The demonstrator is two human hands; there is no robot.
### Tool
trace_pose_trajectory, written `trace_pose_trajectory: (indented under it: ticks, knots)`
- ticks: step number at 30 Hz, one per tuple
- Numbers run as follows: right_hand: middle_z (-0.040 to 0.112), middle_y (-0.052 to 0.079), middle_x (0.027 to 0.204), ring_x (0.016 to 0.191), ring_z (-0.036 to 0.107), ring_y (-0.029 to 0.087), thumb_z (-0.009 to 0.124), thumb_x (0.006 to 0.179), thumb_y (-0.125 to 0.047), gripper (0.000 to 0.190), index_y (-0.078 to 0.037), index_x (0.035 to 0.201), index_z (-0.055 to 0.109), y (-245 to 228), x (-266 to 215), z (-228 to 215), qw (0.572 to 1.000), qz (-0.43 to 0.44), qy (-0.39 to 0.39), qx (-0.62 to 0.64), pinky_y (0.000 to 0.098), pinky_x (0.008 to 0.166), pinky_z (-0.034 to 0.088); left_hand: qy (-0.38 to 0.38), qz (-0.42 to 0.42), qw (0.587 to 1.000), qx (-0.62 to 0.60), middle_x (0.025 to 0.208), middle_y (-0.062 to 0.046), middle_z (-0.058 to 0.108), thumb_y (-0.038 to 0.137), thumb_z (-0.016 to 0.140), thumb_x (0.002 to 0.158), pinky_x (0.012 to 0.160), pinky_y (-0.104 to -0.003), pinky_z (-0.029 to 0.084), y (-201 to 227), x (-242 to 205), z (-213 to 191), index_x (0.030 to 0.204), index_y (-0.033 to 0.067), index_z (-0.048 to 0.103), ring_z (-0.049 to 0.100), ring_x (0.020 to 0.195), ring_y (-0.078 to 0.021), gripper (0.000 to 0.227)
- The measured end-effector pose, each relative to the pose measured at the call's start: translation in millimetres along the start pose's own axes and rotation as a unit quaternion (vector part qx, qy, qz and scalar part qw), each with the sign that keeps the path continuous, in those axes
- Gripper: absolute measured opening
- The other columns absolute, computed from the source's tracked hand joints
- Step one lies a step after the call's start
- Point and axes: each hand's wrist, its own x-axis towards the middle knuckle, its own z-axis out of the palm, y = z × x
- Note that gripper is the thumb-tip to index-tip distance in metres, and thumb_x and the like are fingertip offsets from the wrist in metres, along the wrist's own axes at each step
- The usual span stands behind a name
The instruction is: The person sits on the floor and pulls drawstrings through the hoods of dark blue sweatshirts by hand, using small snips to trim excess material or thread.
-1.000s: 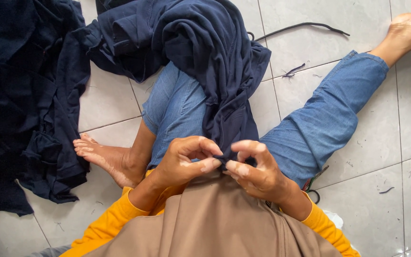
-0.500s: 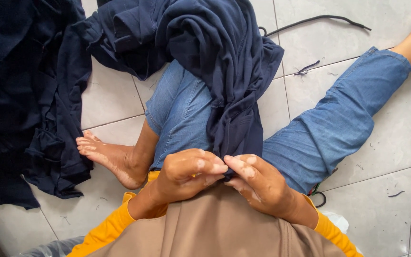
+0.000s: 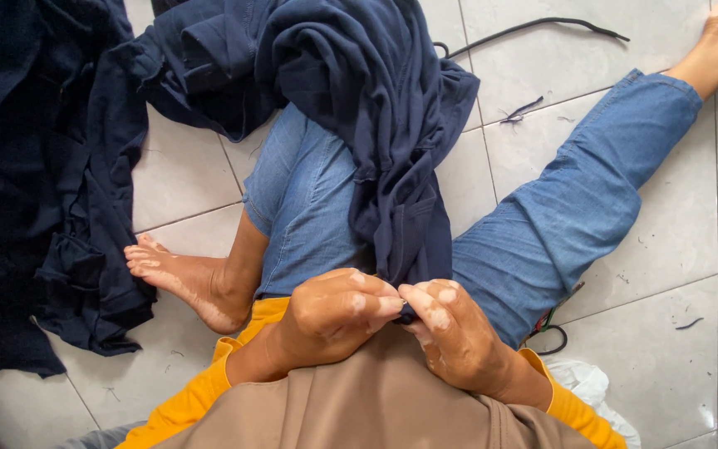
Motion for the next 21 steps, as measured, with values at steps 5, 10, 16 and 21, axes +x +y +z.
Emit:
trace_pose_trajectory:
  ticks: [5,10,16,21]
  knots:
    - [0.062,0.024,0.114,0.098,0.065,0.036,0.047,0.108,-0.013,0.034,0.009,0.133,0.051,-3,-11,2,0.999,0.032,0.026,0.01,0.0452,0.093,0.059,-0.02,0.043,0.998,0.052,0.094,-0.016,0.071,0.001,0.063,0.1,0.067,-0.034,0.058,4,3,8,0.102,0.0,0.068,0.069,0.073,-0.0265,0.005]
    - [0.064,0.025,0.117,0.086,0.063,0.034,0.048,0.108,-0.012,0.034,0.017,0.127,0.051,3,-16,4,0.997,-0.044,0.063,-0.023,0.0463,0.082,0.06,-0.01,0.057,0.996,0.061,0.093,-0.018,0.072,0.001,0.064,0.099,0.065,-0.033,0.057,7,3,13,0.099,-0.0016,0.07,0.07,0.071,-0.0256,0.007]
    - [0.062,0.024,0.111,0.081,0.061,0.032,0.047,0.107,-0.01,0.033,0.016,0.127,0.051,5,-17,8,0.996,-0.054,0.07,-0.013,0.0486,0.085,0.061,-0.015,0.015,0.999,0.039,0.093,-0.015,0.072,0.002,0.062,0.1,0.068,-0.033,0.056,9,1,13,0.1,0.0025,0.066,0.071,0.072,-0.0258,0.004]
    - [0.064,0.024,0.113,0.088,0.063,0.034,0.046,0.108,-0.013,0.035,0.016,0.126,0.054,0,-17,11,0.996,-0.028,0.084,-0.011,0.0482,0.087,0.06,-0.013,-0.006,0.999,0.041,0.092,-0.015,0.071,0.002,0.063,0.099,0.069,-0.033,0.055,10,0,13,0.097,0.0025,0.065,0.072,0.074,-0.0255,0.003]
